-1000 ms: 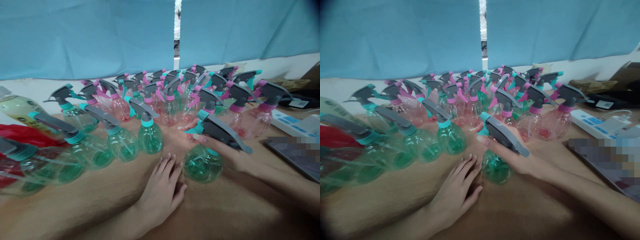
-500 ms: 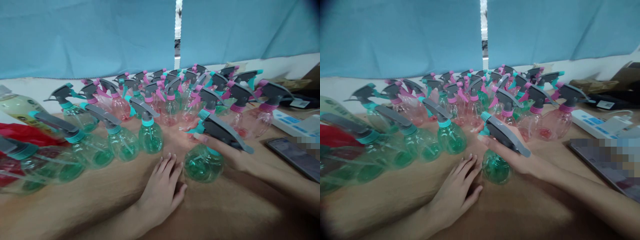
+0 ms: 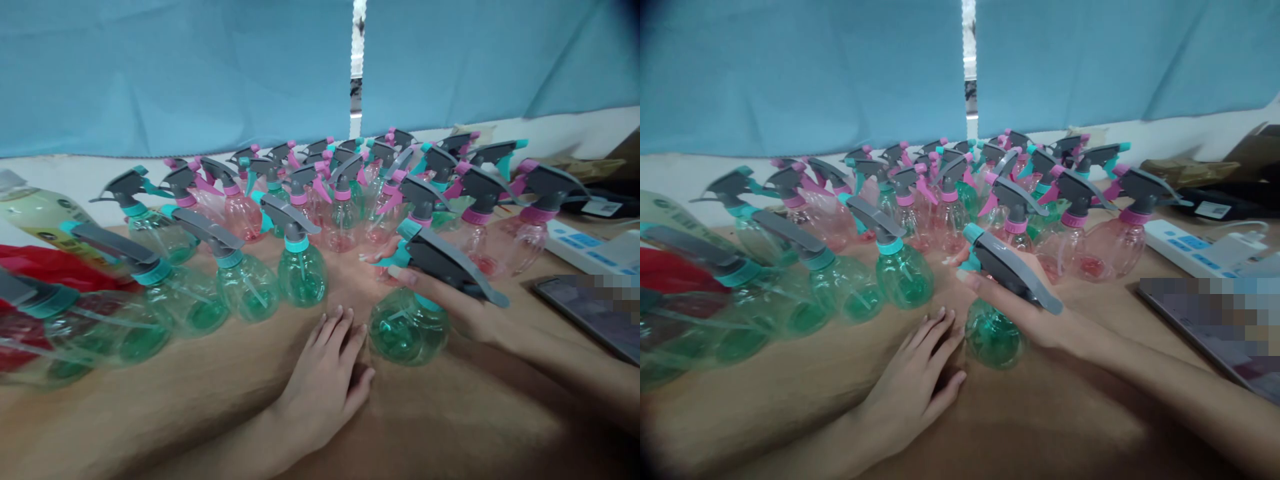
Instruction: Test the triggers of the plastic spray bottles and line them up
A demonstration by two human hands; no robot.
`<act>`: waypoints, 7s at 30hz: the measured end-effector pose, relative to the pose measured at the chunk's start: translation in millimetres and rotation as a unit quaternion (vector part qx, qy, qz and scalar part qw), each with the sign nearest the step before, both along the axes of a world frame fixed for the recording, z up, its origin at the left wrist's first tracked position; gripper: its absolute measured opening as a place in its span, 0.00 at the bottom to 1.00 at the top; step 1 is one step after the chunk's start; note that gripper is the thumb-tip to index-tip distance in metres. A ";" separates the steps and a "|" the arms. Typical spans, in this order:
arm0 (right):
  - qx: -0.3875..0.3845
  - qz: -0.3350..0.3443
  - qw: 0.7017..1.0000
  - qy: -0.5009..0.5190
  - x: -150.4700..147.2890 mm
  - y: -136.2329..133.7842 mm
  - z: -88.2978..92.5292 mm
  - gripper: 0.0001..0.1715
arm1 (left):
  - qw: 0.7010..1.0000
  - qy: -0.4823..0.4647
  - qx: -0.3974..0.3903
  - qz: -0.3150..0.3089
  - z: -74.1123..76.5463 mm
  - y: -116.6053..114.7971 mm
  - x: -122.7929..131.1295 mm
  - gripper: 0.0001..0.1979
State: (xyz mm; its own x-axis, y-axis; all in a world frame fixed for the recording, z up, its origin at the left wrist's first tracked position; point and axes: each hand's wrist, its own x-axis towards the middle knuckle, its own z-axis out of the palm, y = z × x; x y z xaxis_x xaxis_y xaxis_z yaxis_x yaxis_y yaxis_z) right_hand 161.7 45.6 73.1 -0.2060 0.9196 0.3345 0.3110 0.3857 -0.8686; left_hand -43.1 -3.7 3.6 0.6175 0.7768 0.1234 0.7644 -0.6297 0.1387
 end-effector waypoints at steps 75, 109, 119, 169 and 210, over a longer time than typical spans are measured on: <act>0.121 -0.104 0.970 -0.184 -37.0 45.9 -14.4 0.27 | 0.989 -0.057 0.114 0.074 -3.0 -10.9 0.1 0.13; 0.184 -0.111 0.972 -0.092 -24.1 23.3 -31.8 0.31 | 0.989 -0.049 0.113 0.081 -7.0 -7.9 -0.7 0.14; 0.170 -0.229 0.952 -0.114 36.1 12.6 -20.5 0.21 | 0.989 -0.070 0.112 0.069 -6.8 -5.9 -3.6 0.14; 0.109 -0.091 0.964 -0.226 59.8 -55.1 -0.1 0.28 | 0.910 -0.404 -0.095 0.021 0.0 1.5 104.5 0.47; 0.105 0.045 0.993 0.024 -13.9 -4.8 6.7 0.15 | 0.995 -0.087 0.039 0.028 -17.1 -15.8 -16.5 0.29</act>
State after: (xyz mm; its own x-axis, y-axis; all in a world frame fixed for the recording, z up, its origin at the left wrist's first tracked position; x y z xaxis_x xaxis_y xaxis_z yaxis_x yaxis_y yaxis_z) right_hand 147.8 40.8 79.9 -0.2630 0.8068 0.5290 0.2273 0.5847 -0.7788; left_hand -59.5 -19.6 -13.5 0.5379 0.7929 0.2862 0.7668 -0.6013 0.2247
